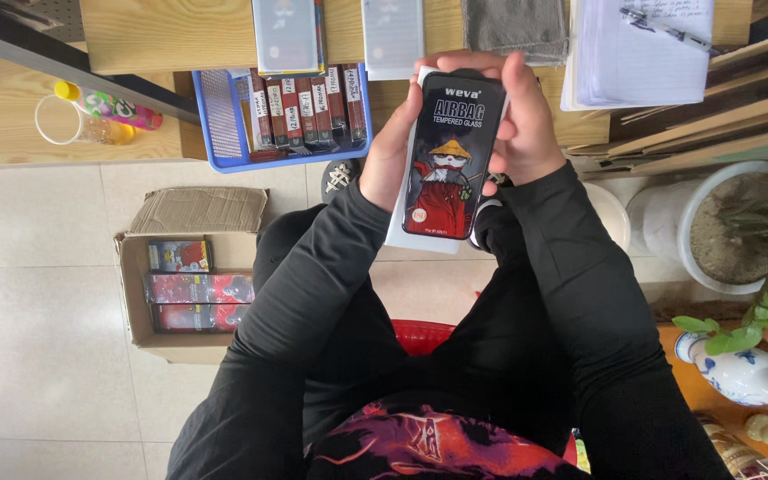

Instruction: The person picks up a small product box from a blue tray and wipes it with a gray cloth. They then open the box, remove the contents, and wipe the inside of the box before placing it back on the table.

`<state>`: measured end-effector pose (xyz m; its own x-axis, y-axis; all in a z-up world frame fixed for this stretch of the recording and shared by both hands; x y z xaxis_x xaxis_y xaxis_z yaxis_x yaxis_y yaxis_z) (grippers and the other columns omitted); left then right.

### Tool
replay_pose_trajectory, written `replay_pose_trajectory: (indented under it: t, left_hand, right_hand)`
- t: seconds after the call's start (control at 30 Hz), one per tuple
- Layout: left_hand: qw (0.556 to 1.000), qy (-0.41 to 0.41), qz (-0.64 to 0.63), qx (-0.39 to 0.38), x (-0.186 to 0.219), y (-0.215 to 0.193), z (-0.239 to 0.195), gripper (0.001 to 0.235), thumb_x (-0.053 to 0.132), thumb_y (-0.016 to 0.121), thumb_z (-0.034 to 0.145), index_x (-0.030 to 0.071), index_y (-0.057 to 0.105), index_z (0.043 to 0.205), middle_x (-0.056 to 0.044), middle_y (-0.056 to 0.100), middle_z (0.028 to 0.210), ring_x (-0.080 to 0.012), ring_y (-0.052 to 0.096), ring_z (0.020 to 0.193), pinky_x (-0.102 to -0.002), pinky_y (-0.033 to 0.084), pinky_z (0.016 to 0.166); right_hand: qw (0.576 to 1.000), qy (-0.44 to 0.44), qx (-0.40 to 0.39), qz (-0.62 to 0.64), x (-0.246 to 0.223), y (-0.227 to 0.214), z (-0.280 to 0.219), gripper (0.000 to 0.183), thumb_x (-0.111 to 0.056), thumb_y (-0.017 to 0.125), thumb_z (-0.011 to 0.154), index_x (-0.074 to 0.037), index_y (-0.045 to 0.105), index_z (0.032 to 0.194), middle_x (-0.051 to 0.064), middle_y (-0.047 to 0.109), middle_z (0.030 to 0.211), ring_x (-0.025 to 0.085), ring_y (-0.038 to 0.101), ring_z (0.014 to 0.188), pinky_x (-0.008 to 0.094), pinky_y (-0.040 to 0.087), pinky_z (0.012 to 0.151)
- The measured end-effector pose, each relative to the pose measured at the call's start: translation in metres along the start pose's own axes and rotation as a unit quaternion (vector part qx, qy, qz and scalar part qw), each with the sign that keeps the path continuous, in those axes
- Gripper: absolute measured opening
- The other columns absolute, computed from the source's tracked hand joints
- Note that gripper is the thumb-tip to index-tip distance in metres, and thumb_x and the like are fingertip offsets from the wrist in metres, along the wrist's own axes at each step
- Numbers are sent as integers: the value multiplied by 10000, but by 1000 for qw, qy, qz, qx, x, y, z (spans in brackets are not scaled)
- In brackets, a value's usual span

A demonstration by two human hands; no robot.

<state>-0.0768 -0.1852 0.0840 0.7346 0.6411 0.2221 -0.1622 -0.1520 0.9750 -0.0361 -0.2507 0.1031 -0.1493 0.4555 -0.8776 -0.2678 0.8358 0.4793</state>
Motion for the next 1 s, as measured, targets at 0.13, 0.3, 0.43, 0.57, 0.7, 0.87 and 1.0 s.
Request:
replay_pose_trajectory:
  t: [0.13, 0.3, 0.43, 0.57, 0.7, 0.87, 1.0]
  left_hand:
    - [997, 68, 18, 32, 17, -8, -1, 614, 481, 505, 995, 13, 460, 1391, -239, 629, 1205, -383, 660, 998, -513, 543, 872]
    - [999, 28, 9, -16, 26, 1, -1, 784, 546, 532, 942, 118, 302, 1557, -256, 563, 1251, -381, 667, 968, -509, 570, 807]
    - [996, 71, 44, 19, 40, 0, -2, 780, 514, 554, 938, 76, 330, 1544, -256, 602, 1245, -376, 683, 970, -511, 589, 782]
    - [995, 77, 60, 36, 43, -5, -1, 784, 526, 542, 935, 95, 316, 1549, -247, 599, 1270, -345, 688, 1001, -504, 602, 780]
    - [976, 138, 160, 55, 48, 4, -2, 647, 497, 416, 1013, 21, 442, 1451, -250, 615, 1160, -398, 620, 789, -508, 555, 703]
    - [956, 213, 185, 76, 58, -7, -6, 503, 351, 487, 1078, -54, 540, 1371, -191, 554, 1391, -275, 541, 1302, -392, 412, 1165]
    - [975, 206, 51, -68, 61, -1, -5, 519, 374, 457, 1150, -38, 463, 1466, -142, 489, 1497, -358, 497, 1363, -479, 337, 1255]
  right_hand:
    - [986, -95, 117, -71, -6, -32, 3, 356, -365, 559, 950, -68, 652, 1123, 93, 579, 883, 168, 552, 795, 371, 607, 962]
    - [959, -118, 213, -141, -12, -50, -7, 211, 71, 559, 964, -58, 632, 1114, 22, 419, 723, 222, 644, 612, 272, 465, 465]
    - [890, -254, 185, -331, -36, -25, -22, 324, 118, 470, 883, -8, 639, 1128, 94, 525, 863, 228, 586, 854, 346, 543, 836]
    - [819, -323, 93, -465, -51, 13, -33, 377, -140, 481, 1001, -11, 523, 1352, 193, 488, 1249, 306, 488, 1174, 421, 479, 915]
    - [818, -304, 33, -487, -34, 12, -29, 491, -388, 467, 1089, -135, 407, 1505, 152, 303, 1538, 301, 348, 1466, 472, 452, 1175]
    - [771, -264, 30, -579, -21, 10, -26, 612, -627, 295, 1061, -281, 423, 1550, 99, 151, 1652, 323, 222, 1560, 564, 373, 1191]
    - [745, -295, 9, -598, 0, 15, -26, 630, -666, 304, 1000, -336, 467, 1511, 100, 70, 1660, 351, 89, 1593, 637, 144, 1357]
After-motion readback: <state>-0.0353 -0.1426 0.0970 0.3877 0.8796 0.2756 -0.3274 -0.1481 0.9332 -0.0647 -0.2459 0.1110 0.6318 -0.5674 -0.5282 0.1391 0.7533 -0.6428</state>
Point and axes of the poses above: each hand's wrist, its own z-axis towards the middle knuckle, its own y-axis out of the palm, x = y × z, the point moved 8 cm from there along z, towards the middle knuckle
